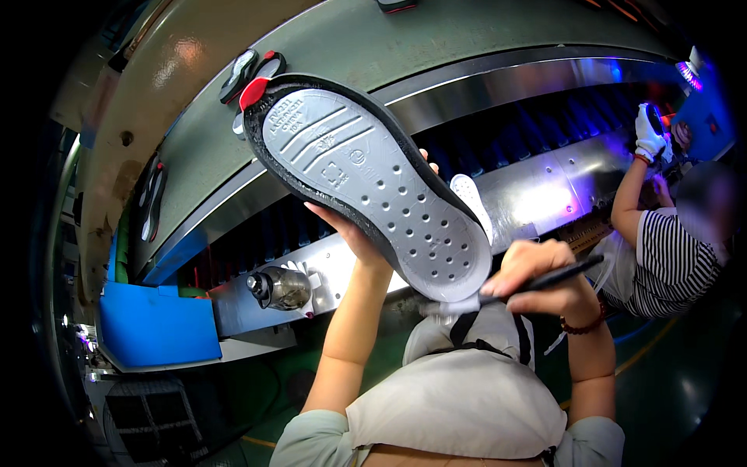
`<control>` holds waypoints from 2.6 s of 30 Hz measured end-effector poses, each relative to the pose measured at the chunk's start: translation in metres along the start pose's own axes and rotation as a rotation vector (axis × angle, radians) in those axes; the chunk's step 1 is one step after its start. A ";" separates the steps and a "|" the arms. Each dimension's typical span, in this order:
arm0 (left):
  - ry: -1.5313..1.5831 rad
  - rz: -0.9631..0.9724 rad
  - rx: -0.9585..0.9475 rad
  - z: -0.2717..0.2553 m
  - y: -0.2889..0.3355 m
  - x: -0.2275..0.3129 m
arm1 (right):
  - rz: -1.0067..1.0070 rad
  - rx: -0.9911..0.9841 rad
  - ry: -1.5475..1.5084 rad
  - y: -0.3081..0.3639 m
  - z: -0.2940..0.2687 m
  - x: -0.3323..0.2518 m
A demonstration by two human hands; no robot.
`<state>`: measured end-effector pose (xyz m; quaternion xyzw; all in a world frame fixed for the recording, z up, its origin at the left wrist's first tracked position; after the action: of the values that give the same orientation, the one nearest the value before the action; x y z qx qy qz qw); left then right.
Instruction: The person repeatedly picks up gray slip-on shoes from a conveyor belt, holds them, and uses a brush to apply a substance to the sole and edges. After each application, the shoe is placed back on the moving belt. A coworker is visible across the table performing similar work.
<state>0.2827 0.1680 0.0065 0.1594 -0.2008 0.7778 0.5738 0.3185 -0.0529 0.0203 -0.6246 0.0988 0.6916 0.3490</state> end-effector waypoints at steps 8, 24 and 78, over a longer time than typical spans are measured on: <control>-0.091 -0.062 0.087 -0.002 0.003 0.004 | -0.046 -0.084 0.055 0.001 -0.005 0.010; 0.059 -0.423 0.290 -0.040 0.033 -0.005 | 0.131 -0.238 0.117 -0.010 0.006 -0.003; -0.658 -1.009 0.610 -0.041 0.066 0.082 | 0.080 -0.382 0.489 -0.006 -0.058 0.003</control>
<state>0.1949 0.2390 0.0018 0.6171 -0.0377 0.3473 0.7051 0.3680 -0.0808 0.0075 -0.8222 0.0728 0.5402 0.1638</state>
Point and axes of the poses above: each hand's wrist, its own y-axis away from the middle knuckle, its own z-axis out of the palm, x = y × z, the point moved 1 cm from there along -y, towards the middle knuckle, and after that the axes turned 11 degrees about x, right-handed, at the moved point
